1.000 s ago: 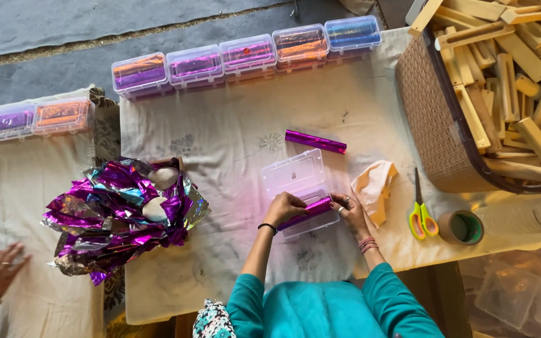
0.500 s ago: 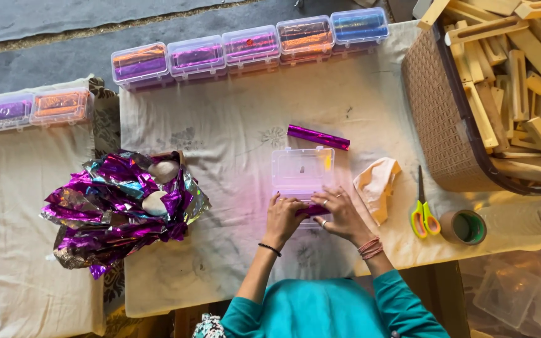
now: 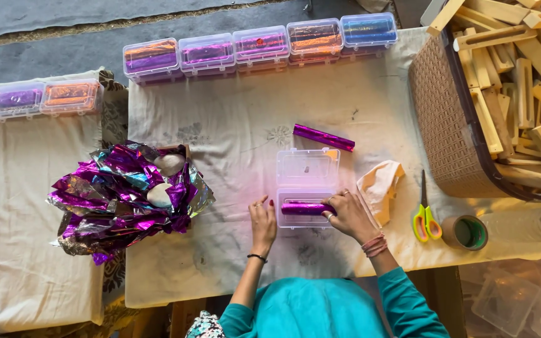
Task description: The person wraps cylindrical and rounded items in metallic purple and silver foil, pressing the foil around each item, and places the wrapped rolls into clear plastic storage boxes, closing the lids. They then pick up wooden blocks from a basket and wipe each block with a cloth.
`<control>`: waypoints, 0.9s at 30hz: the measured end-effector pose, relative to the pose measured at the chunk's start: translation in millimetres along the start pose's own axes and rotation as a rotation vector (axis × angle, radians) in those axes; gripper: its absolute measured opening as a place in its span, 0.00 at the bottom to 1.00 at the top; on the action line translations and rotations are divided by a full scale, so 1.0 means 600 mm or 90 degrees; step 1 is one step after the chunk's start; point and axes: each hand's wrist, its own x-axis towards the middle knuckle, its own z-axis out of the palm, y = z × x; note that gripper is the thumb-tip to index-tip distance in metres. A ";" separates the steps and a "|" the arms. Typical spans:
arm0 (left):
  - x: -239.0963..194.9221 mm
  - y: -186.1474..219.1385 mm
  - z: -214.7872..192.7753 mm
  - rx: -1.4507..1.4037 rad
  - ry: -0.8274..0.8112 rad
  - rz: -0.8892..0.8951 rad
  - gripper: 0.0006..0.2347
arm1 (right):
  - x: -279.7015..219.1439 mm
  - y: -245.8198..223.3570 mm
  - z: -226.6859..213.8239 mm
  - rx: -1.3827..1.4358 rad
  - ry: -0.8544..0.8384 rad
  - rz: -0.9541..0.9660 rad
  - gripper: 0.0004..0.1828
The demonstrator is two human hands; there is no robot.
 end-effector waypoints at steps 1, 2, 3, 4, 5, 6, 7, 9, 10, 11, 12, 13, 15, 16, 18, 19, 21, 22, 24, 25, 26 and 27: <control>0.000 -0.007 -0.003 0.001 -0.001 0.000 0.17 | 0.004 0.007 0.015 0.001 0.000 0.001 0.16; 0.000 -0.014 -0.007 -0.043 -0.052 -0.083 0.16 | 0.008 0.013 0.031 -0.011 -0.032 0.006 0.15; 0.001 -0.020 -0.010 -0.087 -0.101 -0.167 0.14 | 0.014 0.020 0.045 -0.023 -0.066 0.009 0.14; 0.003 -0.015 -0.015 -0.086 -0.100 -0.168 0.14 | 0.019 0.027 0.059 -0.023 -0.067 0.008 0.14; 0.003 -0.011 -0.019 -0.114 -0.127 -0.189 0.14 | 0.025 0.034 0.073 0.027 -0.104 0.015 0.15; 0.004 -0.008 -0.023 -0.143 -0.154 -0.210 0.13 | 0.031 0.041 0.088 0.077 -0.142 0.021 0.15; 0.004 -0.005 -0.026 -0.142 -0.151 -0.212 0.13 | 0.037 0.046 0.093 0.078 -0.145 0.019 0.15; 0.004 0.001 -0.030 -0.141 -0.137 -0.186 0.12 | 0.047 0.057 0.103 0.198 -0.239 0.096 0.17; 0.002 0.007 -0.034 -0.141 -0.137 -0.187 0.12 | 0.048 0.068 0.116 0.198 -0.240 0.097 0.17; 0.004 0.014 -0.037 -0.136 -0.140 -0.198 0.12 | 0.051 0.080 0.127 0.271 -0.261 0.124 0.18; 0.006 0.020 -0.038 -0.132 -0.144 -0.209 0.12 | 0.053 0.093 0.138 0.345 -0.280 0.152 0.19; 0.007 0.014 -0.034 -0.133 -0.146 -0.209 0.12 | 0.050 0.091 0.143 0.345 -0.280 0.155 0.19; 0.003 0.000 -0.024 -0.118 -0.131 -0.212 0.13 | 0.041 0.087 0.155 0.382 -0.267 0.193 0.19; 0.000 -0.005 -0.021 -0.119 -0.133 -0.214 0.13 | 0.036 0.086 0.160 0.382 -0.269 0.196 0.19; -0.003 -0.014 -0.013 -0.076 -0.097 -0.164 0.12 | 0.030 0.084 0.166 0.414 -0.252 0.153 0.17; -0.002 -0.015 -0.011 -0.076 -0.096 -0.165 0.12 | 0.028 0.083 0.170 0.414 -0.253 0.153 0.17; -0.002 -0.017 -0.009 -0.065 -0.088 -0.170 0.12 | 0.019 0.080 0.178 0.314 -0.250 0.136 0.15; -0.007 -0.019 -0.010 -0.063 -0.090 -0.171 0.12 | 0.011 0.083 0.190 0.316 -0.251 0.138 0.15; -0.002 -0.020 -0.005 -0.052 -0.080 -0.160 0.12 | 0.010 0.095 0.208 0.269 -0.164 0.060 0.15; -0.003 -0.018 -0.007 -0.051 -0.080 -0.160 0.12 | 0.003 0.089 0.214 0.269 -0.164 0.059 0.15; -0.005 -0.017 -0.009 -0.046 -0.075 -0.159 0.12 | -0.004 0.083 0.220 0.188 -0.170 0.041 0.16; -0.005 -0.015 -0.008 -0.042 -0.070 -0.156 0.12 | -0.010 0.079 0.225 0.106 -0.175 0.023 0.17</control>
